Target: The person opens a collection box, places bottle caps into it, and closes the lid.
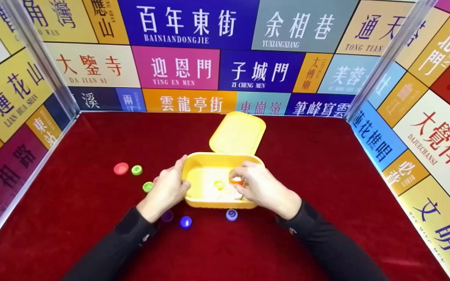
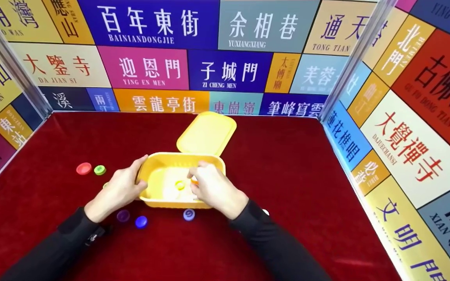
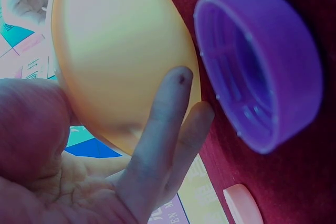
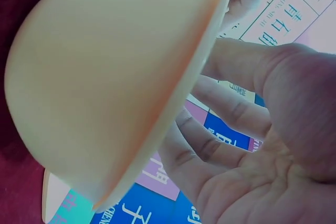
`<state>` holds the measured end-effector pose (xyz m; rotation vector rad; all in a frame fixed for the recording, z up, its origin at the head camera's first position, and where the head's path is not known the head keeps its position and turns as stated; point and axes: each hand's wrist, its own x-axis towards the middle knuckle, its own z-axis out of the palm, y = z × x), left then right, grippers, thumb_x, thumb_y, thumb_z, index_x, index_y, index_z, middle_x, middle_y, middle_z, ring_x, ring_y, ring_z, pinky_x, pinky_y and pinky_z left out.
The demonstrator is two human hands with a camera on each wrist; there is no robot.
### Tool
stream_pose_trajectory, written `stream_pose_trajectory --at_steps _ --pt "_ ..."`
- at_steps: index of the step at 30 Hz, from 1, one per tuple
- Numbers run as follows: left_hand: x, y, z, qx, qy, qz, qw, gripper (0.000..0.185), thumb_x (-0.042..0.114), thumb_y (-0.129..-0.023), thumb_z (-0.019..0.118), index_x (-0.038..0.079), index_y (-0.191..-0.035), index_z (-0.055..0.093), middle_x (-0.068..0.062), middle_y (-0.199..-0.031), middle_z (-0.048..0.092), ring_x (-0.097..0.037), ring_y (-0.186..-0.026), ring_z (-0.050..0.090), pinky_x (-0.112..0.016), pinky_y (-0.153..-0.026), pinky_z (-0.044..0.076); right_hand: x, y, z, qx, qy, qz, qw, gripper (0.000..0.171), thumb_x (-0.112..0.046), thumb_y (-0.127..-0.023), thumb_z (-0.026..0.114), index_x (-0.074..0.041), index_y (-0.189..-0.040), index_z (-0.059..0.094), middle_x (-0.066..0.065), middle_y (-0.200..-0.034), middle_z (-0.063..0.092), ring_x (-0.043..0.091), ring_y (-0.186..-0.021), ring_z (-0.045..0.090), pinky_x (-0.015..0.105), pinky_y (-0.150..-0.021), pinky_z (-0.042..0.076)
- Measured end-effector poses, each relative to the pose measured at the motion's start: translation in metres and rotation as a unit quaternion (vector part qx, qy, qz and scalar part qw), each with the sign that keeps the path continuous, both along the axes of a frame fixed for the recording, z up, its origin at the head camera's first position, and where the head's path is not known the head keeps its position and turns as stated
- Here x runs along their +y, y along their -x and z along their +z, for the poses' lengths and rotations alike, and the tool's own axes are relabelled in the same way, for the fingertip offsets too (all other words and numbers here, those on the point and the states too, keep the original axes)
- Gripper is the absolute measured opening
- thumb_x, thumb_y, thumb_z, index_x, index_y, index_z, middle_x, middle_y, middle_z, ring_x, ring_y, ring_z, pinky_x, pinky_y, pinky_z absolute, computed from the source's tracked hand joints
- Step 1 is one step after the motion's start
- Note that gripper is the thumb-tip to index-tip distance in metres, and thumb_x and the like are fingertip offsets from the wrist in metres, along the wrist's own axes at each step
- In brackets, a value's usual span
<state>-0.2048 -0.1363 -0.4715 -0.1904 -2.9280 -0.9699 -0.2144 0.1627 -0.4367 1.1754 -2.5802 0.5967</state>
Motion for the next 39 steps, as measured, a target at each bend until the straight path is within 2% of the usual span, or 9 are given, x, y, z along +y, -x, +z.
stream_pose_trajectory --at_steps 4,9,17,22,26,33,39 --pt "-0.001 0.0 0.0 0.002 -0.002 -0.004 1.0 0.084 0.004 -0.102 0.069 0.0 -0.18 0.038 -0.03 -0.15 0.075 -0.032 -0.088 0.071 -0.039 -0.076 0.061 0.006 -0.002 0.003 -0.009 0.012 -0.011 1.0 0.017 -0.006 -0.098 0.091 -0.002 -0.114 0.087 0.015 -0.105 0.079 0.028 -0.095 0.075 0.035 -0.08 0.068" --pt "-0.001 -0.002 0.001 0.006 -0.003 -0.006 1.0 0.083 0.004 -0.102 0.068 0.0 -0.18 0.038 -0.03 -0.15 0.075 -0.033 -0.089 0.071 -0.039 -0.075 0.06 0.016 -0.005 0.008 -0.028 0.034 -0.019 0.999 0.018 -0.007 -0.1 0.09 0.0 -0.116 0.087 0.018 -0.109 0.08 0.03 -0.099 0.079 0.04 -0.087 0.071" --pt "-0.001 -0.002 0.0 0.009 -0.001 -0.004 1.0 0.083 0.004 -0.102 0.068 0.0 -0.18 0.04 -0.03 -0.155 0.073 -0.036 -0.103 0.075 -0.045 -0.085 0.064 0.04 -0.012 0.013 -0.046 0.038 -0.062 0.996 0.02 -0.009 -0.1 0.09 -0.004 -0.119 0.088 0.013 -0.105 0.076 0.029 -0.089 0.073 0.033 -0.077 0.062" --pt "-0.001 -0.001 0.0 0.004 -0.002 -0.005 1.0 0.083 0.005 -0.103 0.068 0.0 -0.18 0.038 -0.03 -0.158 0.07 -0.035 -0.099 0.074 -0.043 -0.082 0.063 0.058 -0.017 0.014 -0.05 0.042 -0.088 0.994 0.022 -0.01 -0.099 0.092 -0.005 -0.121 0.087 0.014 -0.107 0.078 0.029 -0.093 0.077 0.042 -0.083 0.07" --pt "-0.002 -0.001 0.0 -0.001 -0.003 -0.003 1.0 0.083 0.005 -0.103 0.068 0.001 -0.18 0.038 -0.03 -0.16 0.069 -0.035 -0.097 0.073 -0.04 -0.079 0.061 0.076 -0.02 0.014 -0.048 0.046 -0.104 0.992 0.026 -0.009 -0.097 0.093 -0.005 -0.122 0.087 0.015 -0.11 0.08 0.03 -0.095 0.08 0.047 -0.086 0.071" --pt "-0.002 -0.001 0.0 -0.006 0.0 0.001 1.0 0.084 0.006 -0.102 0.068 0.002 -0.181 0.038 -0.029 -0.162 0.068 -0.036 -0.108 0.075 -0.044 -0.086 0.063 0.11 -0.028 0.011 -0.051 0.019 -0.141 0.989 0.031 -0.011 -0.096 0.094 -0.01 -0.126 0.087 0.006 -0.109 0.08 0.022 -0.095 0.078 0.044 -0.086 0.069" --pt "-0.001 -0.001 0.0 -0.007 -0.002 -0.001 1.0 0.084 0.006 -0.103 0.068 0.002 -0.181 0.037 -0.029 -0.165 0.066 -0.036 -0.104 0.074 -0.042 -0.084 0.062 0.137 -0.036 0.007 -0.085 -0.035 -0.144 0.985 0.034 -0.015 -0.096 0.094 -0.011 -0.129 0.086 0.004 -0.11 0.079 0.02 -0.097 0.072 0.042 -0.087 0.064"
